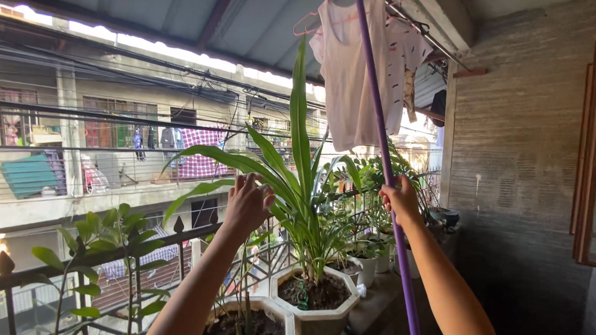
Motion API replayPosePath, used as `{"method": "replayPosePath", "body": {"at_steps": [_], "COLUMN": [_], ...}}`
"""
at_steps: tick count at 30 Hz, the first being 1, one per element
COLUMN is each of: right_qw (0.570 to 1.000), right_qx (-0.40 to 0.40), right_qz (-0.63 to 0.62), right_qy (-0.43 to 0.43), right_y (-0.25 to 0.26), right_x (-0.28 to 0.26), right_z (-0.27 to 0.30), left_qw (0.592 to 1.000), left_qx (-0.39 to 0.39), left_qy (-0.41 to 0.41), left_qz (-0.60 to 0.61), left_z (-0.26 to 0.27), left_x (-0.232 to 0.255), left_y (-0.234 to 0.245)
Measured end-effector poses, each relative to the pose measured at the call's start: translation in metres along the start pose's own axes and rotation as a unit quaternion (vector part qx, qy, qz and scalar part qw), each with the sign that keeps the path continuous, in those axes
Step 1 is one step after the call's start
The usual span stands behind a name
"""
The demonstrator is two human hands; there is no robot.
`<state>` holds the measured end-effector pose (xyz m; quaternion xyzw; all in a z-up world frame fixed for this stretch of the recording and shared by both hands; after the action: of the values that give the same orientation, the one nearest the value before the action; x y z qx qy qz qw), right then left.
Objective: The person takes clothes from a purple laundry basket, places them on pink hangers, and uses a purple pole to hang them on an overhead line. The person repeats this process for several items, including a white t-shirt and white tank tops.
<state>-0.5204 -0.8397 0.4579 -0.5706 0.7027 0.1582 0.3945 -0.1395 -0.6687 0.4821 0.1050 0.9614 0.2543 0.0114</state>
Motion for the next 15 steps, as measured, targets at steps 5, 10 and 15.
{"method": "replayPosePath", "body": {"at_steps": [5, 10, 15], "right_qw": [0.999, 0.997, 0.997], "right_qx": [0.034, 0.04, 0.047], "right_qz": [0.037, 0.046, 0.041], "right_qy": [0.02, 0.043, 0.046], "right_y": [-0.021, -0.038, -0.04], "right_x": [-0.035, -0.04, -0.045], "right_z": [-0.038, -0.085, -0.113], "left_qw": [1.0, 1.0, 0.999], "left_qx": [0.0, -0.012, -0.01], "left_qy": [-0.005, -0.002, 0.027], "left_qz": [-0.01, -0.012, -0.037], "left_z": [0.003, 0.006, -0.005], "left_x": [-0.008, 0.001, 0.002], "left_y": [0.007, 0.017, 0.015]}}
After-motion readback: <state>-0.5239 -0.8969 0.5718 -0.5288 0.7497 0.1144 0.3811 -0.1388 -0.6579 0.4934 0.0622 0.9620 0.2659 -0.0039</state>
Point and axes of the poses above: each hand's wrist, its own z-axis away from the middle knuckle, its own y-axis out of the back of the hand, x = y × z, the point moved 5 cm from there along -z, towards the middle knuckle, and after that the axes turned 6 degrees about x, right-handed, at the moved point
